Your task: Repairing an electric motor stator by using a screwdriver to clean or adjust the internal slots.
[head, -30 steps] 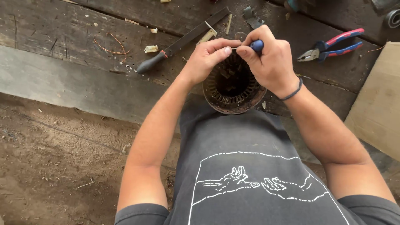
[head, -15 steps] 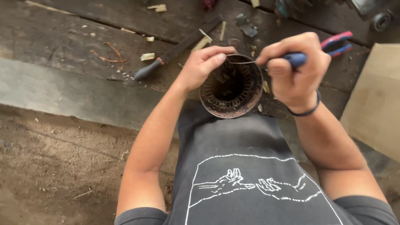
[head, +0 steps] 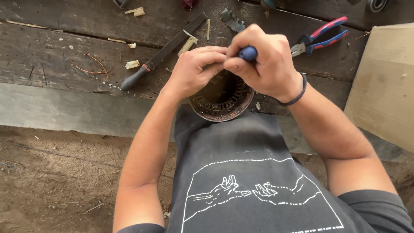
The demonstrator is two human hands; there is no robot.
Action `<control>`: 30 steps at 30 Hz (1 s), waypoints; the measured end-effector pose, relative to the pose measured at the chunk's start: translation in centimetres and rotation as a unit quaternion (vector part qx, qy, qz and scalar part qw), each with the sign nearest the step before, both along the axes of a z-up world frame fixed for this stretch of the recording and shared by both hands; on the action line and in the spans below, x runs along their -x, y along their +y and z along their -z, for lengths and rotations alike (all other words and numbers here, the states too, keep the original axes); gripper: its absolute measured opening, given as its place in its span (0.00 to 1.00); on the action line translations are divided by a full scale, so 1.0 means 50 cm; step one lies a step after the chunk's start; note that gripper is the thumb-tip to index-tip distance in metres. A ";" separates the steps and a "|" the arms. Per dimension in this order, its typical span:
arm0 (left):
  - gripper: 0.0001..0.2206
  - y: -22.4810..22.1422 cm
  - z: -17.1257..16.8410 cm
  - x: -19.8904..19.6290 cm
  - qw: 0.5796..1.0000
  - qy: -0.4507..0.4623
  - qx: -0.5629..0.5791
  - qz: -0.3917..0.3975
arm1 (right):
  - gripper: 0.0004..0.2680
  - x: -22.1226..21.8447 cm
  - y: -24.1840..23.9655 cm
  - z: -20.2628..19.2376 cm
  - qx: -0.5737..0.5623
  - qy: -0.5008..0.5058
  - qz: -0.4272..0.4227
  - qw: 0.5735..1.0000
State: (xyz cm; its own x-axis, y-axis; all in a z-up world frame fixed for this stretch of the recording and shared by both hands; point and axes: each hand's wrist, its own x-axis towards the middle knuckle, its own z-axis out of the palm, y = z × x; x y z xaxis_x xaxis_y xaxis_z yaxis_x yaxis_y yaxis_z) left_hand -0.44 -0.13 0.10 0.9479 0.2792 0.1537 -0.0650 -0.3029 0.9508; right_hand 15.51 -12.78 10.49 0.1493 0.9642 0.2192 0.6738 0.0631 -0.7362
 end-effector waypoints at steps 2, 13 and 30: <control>0.10 -0.001 0.010 0.006 1.000 0.022 0.004 -0.004 | 0.14 0.004 0.009 -0.001 -0.001 -0.008 0.016 1.000; 0.09 0.002 0.021 0.011 0.999 0.012 0.042 0.006 | 0.14 0.013 0.048 0.010 -0.054 -0.049 0.042 0.996; 0.11 -0.003 0.045 0.005 0.998 0.024 0.054 0.001 | 0.13 0.004 0.030 0.029 -0.062 -0.023 0.083 0.994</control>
State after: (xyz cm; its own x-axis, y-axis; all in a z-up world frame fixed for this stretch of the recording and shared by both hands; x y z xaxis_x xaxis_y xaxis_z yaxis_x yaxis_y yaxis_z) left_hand -0.67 -0.29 -2.15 0.9538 0.2905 0.0766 -0.0185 -0.1977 0.9801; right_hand 15.31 -11.30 9.04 0.2905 0.8921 0.3460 0.7157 0.0374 -0.6974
